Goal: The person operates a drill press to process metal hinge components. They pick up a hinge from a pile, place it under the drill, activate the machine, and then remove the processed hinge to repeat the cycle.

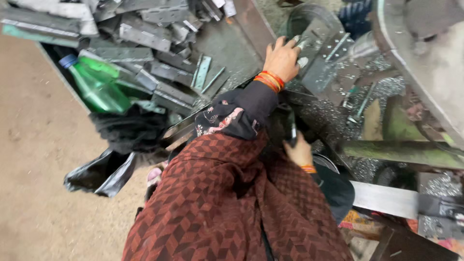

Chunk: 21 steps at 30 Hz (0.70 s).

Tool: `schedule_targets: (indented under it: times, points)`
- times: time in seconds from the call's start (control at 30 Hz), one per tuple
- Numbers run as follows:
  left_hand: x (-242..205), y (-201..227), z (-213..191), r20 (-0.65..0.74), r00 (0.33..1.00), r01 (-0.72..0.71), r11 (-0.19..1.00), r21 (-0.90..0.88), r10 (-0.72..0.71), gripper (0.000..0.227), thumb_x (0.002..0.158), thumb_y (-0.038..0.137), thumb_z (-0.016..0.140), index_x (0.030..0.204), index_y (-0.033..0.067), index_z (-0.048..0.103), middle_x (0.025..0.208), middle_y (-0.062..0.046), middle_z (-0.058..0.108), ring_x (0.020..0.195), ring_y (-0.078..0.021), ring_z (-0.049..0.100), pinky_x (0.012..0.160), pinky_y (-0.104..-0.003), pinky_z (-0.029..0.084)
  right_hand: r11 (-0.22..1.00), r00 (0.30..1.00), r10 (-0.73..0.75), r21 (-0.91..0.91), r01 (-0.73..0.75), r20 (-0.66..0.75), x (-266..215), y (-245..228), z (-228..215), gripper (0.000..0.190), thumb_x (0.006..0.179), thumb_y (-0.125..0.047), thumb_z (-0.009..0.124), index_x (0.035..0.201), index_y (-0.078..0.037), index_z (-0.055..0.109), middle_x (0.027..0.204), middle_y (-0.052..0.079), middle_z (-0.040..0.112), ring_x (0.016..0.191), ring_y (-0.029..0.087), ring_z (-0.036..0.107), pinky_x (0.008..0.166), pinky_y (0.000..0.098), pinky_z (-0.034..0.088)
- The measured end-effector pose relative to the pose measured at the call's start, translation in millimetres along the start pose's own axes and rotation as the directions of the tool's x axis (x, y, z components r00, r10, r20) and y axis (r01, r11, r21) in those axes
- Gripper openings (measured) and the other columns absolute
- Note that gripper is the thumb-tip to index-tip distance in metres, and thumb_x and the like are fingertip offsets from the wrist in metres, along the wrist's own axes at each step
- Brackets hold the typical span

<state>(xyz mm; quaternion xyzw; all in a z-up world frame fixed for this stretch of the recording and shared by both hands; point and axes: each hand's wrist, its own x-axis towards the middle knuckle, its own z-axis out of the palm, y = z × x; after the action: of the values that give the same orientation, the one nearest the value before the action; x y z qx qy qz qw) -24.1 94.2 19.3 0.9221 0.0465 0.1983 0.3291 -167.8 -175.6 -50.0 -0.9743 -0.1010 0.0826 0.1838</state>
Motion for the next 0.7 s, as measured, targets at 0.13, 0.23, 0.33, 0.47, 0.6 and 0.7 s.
schedule_targets:
  times: [0.13,0.23,0.33,0.47,0.6,0.7]
  points:
    - [-36,-94,-13,0.051,0.981,0.186,0.983,0.005,-0.186,0.044,0.083,0.033,0.075,0.124,0.0185,0.07,0.14,-0.001,0.061,0.129,-0.0319,0.053,0.099,-0.054,0.051,0.984,0.987,0.088,-0.166,-0.064,0.138,16,-19,-55,0.058,0.088,-0.053,0.068,0.133,-0.016,0.066,0.103,0.029,0.072,0.102,0.051,0.068,0.088,0.0577,0.054]
    - [-88,-164,-6,-0.082,0.958,0.283,0.947,0.152,-0.273,0.06,0.068,0.026,0.077,0.126,0.0152,0.068,0.132,-0.007,0.062,0.118,-0.0336,0.055,0.089,-0.055,0.051,0.972,0.982,0.06,-0.234,-0.016,0.18,29,-38,-72,0.06,0.087,-0.055,0.068,0.132,-0.014,0.065,0.103,0.031,0.071,0.102,0.052,0.067,0.088,0.059,0.053]
    - [-133,-218,9,-0.053,0.903,0.415,0.832,0.367,-0.427,0.038,0.082,0.016,0.069,0.121,0.0133,0.069,0.129,-0.007,0.063,0.121,-0.0305,0.056,0.092,-0.055,0.05,0.967,0.976,0.099,-0.249,-0.049,0.192,28,-48,-75,0.06,0.087,-0.054,0.069,0.13,-0.013,0.065,0.104,0.031,0.071,0.103,0.052,0.067,0.089,0.0594,0.052]
    - [-161,-243,40,-0.063,0.96,0.275,0.887,0.371,-0.271,0.04,0.08,0.014,0.066,0.12,0.0111,0.069,0.126,-0.009,0.063,0.119,-0.03,0.056,0.095,-0.056,0.046,0.966,0.976,0.12,-0.25,-0.072,0.181,21,-49,-73,0.058,0.088,-0.053,0.068,0.129,-0.013,0.065,0.105,0.03,0.072,0.104,0.052,0.067,0.089,0.0598,0.052]
    - [-152,-241,67,-0.141,0.987,0.136,0.869,0.476,-0.078,0.038,0.08,0.017,0.062,0.116,0.0102,0.07,0.117,-0.009,0.063,0.111,-0.028,0.057,0.099,-0.062,0.041,0.973,0.985,0.071,-0.229,-0.034,0.155,22,-44,-69,0.062,0.087,-0.052,0.068,0.134,-0.014,0.062,0.104,0.031,0.071,0.103,0.052,0.066,0.087,0.0598,0.052]
    - [-145,-240,78,-0.081,0.98,0.197,0.867,0.458,-0.18,0.028,0.087,0.014,0.06,0.112,0.0093,0.07,0.117,-0.013,0.061,0.113,-0.0318,0.057,0.1,-0.056,0.043,0.974,0.987,0.062,-0.225,-0.028,0.146,23,-38,-65,0.063,0.086,-0.052,0.068,0.137,-0.014,0.062,0.105,0.031,0.071,0.103,0.052,0.066,0.087,0.0597,0.052]
